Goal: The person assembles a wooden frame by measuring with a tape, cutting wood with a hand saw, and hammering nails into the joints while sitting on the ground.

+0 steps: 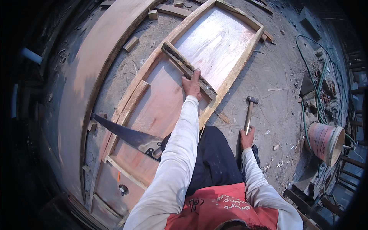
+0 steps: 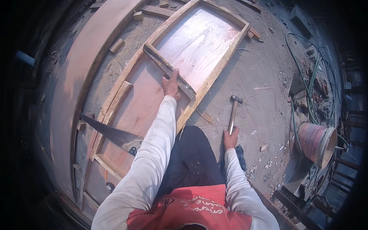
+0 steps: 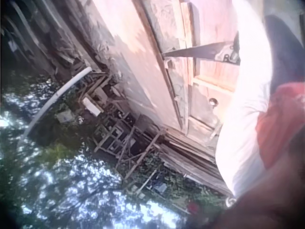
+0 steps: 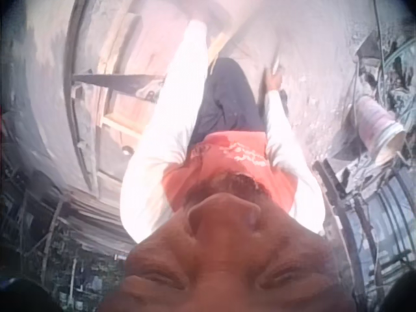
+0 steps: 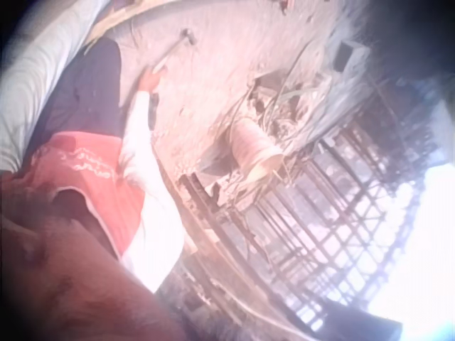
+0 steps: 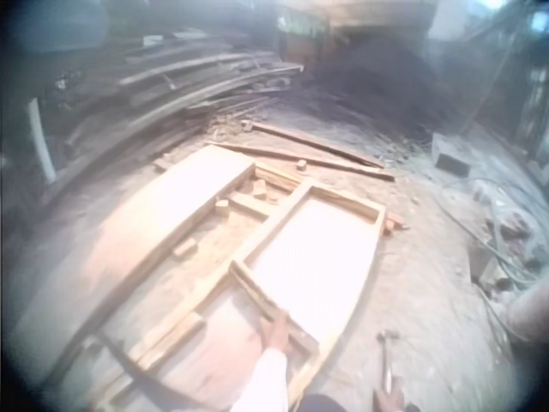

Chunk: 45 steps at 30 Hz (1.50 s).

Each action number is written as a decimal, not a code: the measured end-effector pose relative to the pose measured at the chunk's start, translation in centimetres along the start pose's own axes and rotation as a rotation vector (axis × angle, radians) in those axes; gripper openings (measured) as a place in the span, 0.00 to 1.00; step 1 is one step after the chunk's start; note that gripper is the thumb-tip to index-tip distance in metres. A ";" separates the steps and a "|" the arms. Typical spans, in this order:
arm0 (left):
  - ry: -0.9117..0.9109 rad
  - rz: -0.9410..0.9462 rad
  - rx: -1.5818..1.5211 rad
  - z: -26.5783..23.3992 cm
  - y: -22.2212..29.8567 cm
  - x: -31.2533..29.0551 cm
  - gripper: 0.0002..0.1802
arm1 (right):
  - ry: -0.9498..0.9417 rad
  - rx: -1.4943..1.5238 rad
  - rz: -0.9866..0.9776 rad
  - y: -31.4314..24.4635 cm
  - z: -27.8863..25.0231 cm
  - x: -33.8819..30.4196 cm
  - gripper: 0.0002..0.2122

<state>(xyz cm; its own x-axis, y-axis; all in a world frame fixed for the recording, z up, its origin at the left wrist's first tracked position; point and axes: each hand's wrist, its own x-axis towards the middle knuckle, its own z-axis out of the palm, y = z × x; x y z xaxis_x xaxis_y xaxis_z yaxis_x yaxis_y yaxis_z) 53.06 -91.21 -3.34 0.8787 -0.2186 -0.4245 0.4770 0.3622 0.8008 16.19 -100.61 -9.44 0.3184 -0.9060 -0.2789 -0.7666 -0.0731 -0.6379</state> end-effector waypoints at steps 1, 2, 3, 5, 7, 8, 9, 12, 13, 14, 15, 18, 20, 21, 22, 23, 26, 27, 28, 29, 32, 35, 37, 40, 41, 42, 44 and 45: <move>0.007 -0.011 -0.005 2.4 -0.3 -0.2 0.56 | 0.027 0.104 -0.088 2.7 -1.2 2.0 0.29; 0.057 -0.006 0.085 2.4 -0.4 -0.7 0.56 | -0.045 0.228 0.018 2.0 -1.2 1.3 0.27; 0.110 -0.007 0.173 2.4 -0.3 -1.0 0.57 | -0.121 0.342 0.129 0.7 -1.9 0.6 0.25; 0.152 0.021 0.249 0.6 -1.0 0.2 0.60 | -0.204 0.537 0.119 -4.5 -2.4 -2.0 0.23; 0.212 0.034 0.335 0.3 -1.9 1.1 0.63 | -0.254 0.719 0.109 -8.0 -2.6 -3.4 0.21; 0.181 0.037 0.415 1.2 -2.3 0.8 0.63 | -0.244 0.752 0.033 -9.0 -2.7 -3.2 0.19; 0.157 0.047 0.503 1.5 -2.4 0.7 0.62 | -0.246 0.792 -0.041 -10.7 -2.6 -3.4 0.18; 0.098 0.109 0.551 2.4 -2.4 0.9 0.57 | -0.367 0.747 -0.039 -13.9 -3.2 -3.1 0.16; 0.050 0.098 0.586 2.7 -2.3 1.0 0.54 | -0.420 0.706 -0.037 -14.6 -3.2 -2.9 0.16; 0.128 0.104 0.637 1.4 -2.7 1.8 0.50 | -0.522 0.766 -0.039 -16.6 -2.8 -3.7 0.20; 0.144 0.111 0.636 0.7 -2.9 2.1 0.50 | -0.538 0.767 -0.045 -17.9 -2.6 -4.0 0.20; 0.157 -0.016 0.576 1.4 -1.8 1.0 0.44 | -0.620 0.606 -0.099 -20.6 -2.3 -4.1 0.22; 0.207 -0.017 0.634 3.1 -1.8 0.0 0.45 | -0.627 0.683 -0.093 -21.7 -2.5 -2.9 0.23; 0.272 -0.017 0.703 3.2 -1.5 -0.3 0.46 | -0.650 0.767 -0.081 -22.6 -2.3 -2.7 0.23; 0.266 -0.028 0.687 3.1 -1.1 -0.4 0.50 | -0.644 0.855 -0.031 -23.7 -2.1 -2.2 0.24; 0.265 -0.025 0.682 3.2 -0.7 -0.7 0.50 | -0.643 0.854 -0.037 -25.1 -2.2 -1.5 0.24; 0.215 -0.083 0.681 3.1 0.2 -1.1 0.52 | -0.718 0.691 -0.065 -28.5 -2.3 2.3 0.25; 0.224 -0.076 0.684 2.6 0.0 -1.0 0.52 | -0.756 0.602 -0.098 -29.5 -2.3 4.2 0.25; 0.264 -0.033 0.698 2.4 -0.3 -0.8 0.52 | -0.771 0.630 -0.110 -30.9 -1.7 5.7 0.21; 0.300 -0.003 0.712 2.2 -0.8 -0.8 0.52 | -0.774 0.629 -0.112 -32.1 -0.6 6.7 0.21; 0.301 0.000 0.714 3.9 -1.0 -0.8 0.49 | -0.606 0.729 -0.108 -35.5 2.3 9.2 0.16; 0.326 0.007 0.672 3.1 -1.6 -0.6 0.46 | -0.943 0.270 -0.095 -37.7 3.9 9.3 0.18; 0.352 0.026 0.652 2.5 -2.1 -0.2 0.44 | -1.064 0.124 -0.082 -37.7 4.4 9.3 0.20; 0.339 -0.028 0.672 2.2 -1.9 -0.5 0.47 | -0.965 0.133 -0.167 -37.4 3.4 7.8 0.23; 0.341 -0.033 0.674 2.2 -2.1 -0.8 0.47 | -0.907 0.198 -0.214 -37.0 3.4 7.4 0.25; 0.430 0.073 0.803 2.3 -2.3 -1.0 0.47 | -0.876 0.294 -0.239 -37.3 3.1 6.6 0.26; 0.497 0.221 0.835 2.5 -2.4 -1.2 0.47 | -0.785 0.498 -0.273 -37.2 3.9 6.5 0.25; 0.497 0.219 0.838 2.5 -2.4 -1.2 0.47 | -0.718 0.585 -0.282 -37.7 4.2 6.1 0.25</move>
<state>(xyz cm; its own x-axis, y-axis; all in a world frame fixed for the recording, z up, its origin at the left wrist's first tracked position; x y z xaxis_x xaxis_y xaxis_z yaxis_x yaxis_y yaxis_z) 50.83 -94.11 -3.66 0.9459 0.2502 -0.2067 0.3025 -0.4487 0.8410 49.39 -101.59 9.89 0.8620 -0.4019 -0.3089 -0.2728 0.1457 -0.9510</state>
